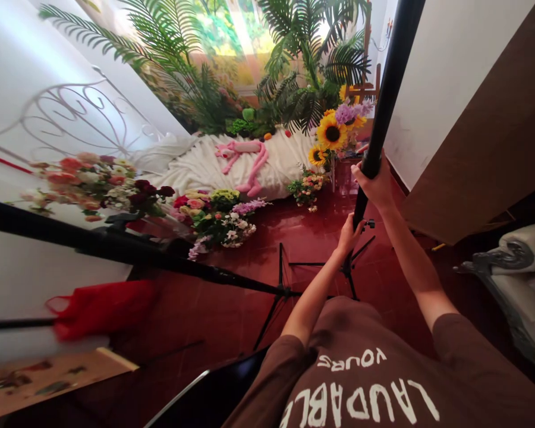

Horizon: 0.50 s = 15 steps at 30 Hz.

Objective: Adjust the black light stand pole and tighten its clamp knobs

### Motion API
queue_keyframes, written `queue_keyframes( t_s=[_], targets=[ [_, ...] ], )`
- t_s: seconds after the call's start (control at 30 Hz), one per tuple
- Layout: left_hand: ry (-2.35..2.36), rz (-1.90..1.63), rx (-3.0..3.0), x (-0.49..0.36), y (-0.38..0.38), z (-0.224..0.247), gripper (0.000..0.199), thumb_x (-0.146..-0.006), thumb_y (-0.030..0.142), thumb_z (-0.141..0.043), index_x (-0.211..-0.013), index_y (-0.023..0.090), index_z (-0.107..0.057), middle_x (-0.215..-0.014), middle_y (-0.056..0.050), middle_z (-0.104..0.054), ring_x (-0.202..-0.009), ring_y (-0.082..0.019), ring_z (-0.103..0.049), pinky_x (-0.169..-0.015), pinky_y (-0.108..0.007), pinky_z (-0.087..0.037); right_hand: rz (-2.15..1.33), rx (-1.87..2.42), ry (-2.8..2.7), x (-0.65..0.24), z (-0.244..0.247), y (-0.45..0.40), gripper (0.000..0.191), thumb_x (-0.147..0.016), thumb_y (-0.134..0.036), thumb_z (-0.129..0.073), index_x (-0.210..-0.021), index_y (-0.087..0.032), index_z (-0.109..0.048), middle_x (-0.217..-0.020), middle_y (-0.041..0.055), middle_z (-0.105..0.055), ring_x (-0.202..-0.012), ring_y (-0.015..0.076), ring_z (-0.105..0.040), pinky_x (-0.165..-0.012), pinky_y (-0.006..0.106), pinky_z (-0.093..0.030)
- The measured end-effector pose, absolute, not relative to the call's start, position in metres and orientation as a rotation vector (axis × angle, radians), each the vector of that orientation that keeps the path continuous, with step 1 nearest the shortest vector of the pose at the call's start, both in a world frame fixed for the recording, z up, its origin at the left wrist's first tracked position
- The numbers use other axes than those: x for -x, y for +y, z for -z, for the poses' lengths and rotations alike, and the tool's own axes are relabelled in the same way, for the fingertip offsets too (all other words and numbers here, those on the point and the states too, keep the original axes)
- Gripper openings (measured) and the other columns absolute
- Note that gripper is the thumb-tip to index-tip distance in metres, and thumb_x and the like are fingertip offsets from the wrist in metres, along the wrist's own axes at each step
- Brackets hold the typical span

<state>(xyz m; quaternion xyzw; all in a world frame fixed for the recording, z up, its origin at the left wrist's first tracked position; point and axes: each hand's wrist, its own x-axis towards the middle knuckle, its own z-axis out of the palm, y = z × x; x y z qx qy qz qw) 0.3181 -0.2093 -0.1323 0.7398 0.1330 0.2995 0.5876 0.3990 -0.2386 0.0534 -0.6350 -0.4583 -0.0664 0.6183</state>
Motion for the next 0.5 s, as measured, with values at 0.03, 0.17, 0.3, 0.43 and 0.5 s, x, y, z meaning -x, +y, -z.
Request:
queue_keyframes(
  t_s=[0.03,0.17,0.3,0.43,0.5],
  targets=[
    [0.322,-0.695,-1.722,-0.318,-0.209,0.132,0.031,-0.09,0.046,-0.053,-0.108,0.02,-0.051,-0.083,-0.002,-0.061,-0.069,-0.011,-0.058,-0.069,-0.024,-0.044,0.154,1.472,-1.027,-0.397,-0.051,-0.24,0.039,-0.087,-0.034,-0.06,-0.123,-0.027,-0.048,-0.086,-0.0019,-0.061,-0.075,0.0136,-0.06,-0.074,0.03,-0.055],
    [0.333,-0.703,-1.73,-0.319,-0.21,0.133,0.033,-0.089,0.045,-0.054,-0.111,0.02,-0.05,-0.087,-0.004,-0.063,-0.07,-0.012,-0.058,-0.068,-0.024,-0.045,0.15,1.527,-0.942,-0.388,-0.031,-0.244,0.036,-0.083,-0.029,-0.063,-0.117,-0.027,-0.052,-0.079,-0.0035,-0.059,-0.071,0.0135,-0.058,-0.075,0.031,-0.053],
    [0.295,-0.74,-1.716,-0.321,-0.209,0.137,0.033,-0.09,0.042,-0.053,-0.112,0.019,-0.051,-0.093,-0.007,-0.064,-0.077,-0.014,-0.06,-0.073,-0.026,-0.047,0.141,1.569,-0.884,-0.383,0.001,-0.249,0.035,-0.08,-0.027,-0.063,-0.114,-0.028,-0.053,-0.077,-0.0042,-0.058,-0.07,0.0139,-0.058,-0.076,0.032,-0.053],
    [0.28,-0.761,-1.705,-0.323,-0.208,0.143,0.036,-0.088,0.04,-0.054,-0.116,0.017,-0.052,-0.102,-0.011,-0.066,-0.09,-0.018,-0.063,-0.083,-0.03,-0.049,0.097,1.628,-0.795,-0.378,0.03,-0.253,0.039,-0.078,-0.028,-0.065,-0.115,-0.027,-0.054,-0.077,-0.0041,-0.059,-0.07,0.0146,-0.059,-0.075,0.032,-0.052],
    [0.28,-0.76,-1.696,-0.324,-0.208,0.144,0.038,-0.087,0.039,-0.056,-0.117,0.016,-0.052,-0.105,-0.013,-0.066,-0.096,-0.02,-0.063,-0.087,-0.032,-0.049,0.104,1.652,-0.751,-0.376,0.039,-0.253,0.042,-0.078,-0.029,-0.065,-0.118,-0.028,-0.053,-0.078,-0.0037,-0.059,-0.071,0.015,-0.06,-0.074,0.032,-0.052]
  ],
)
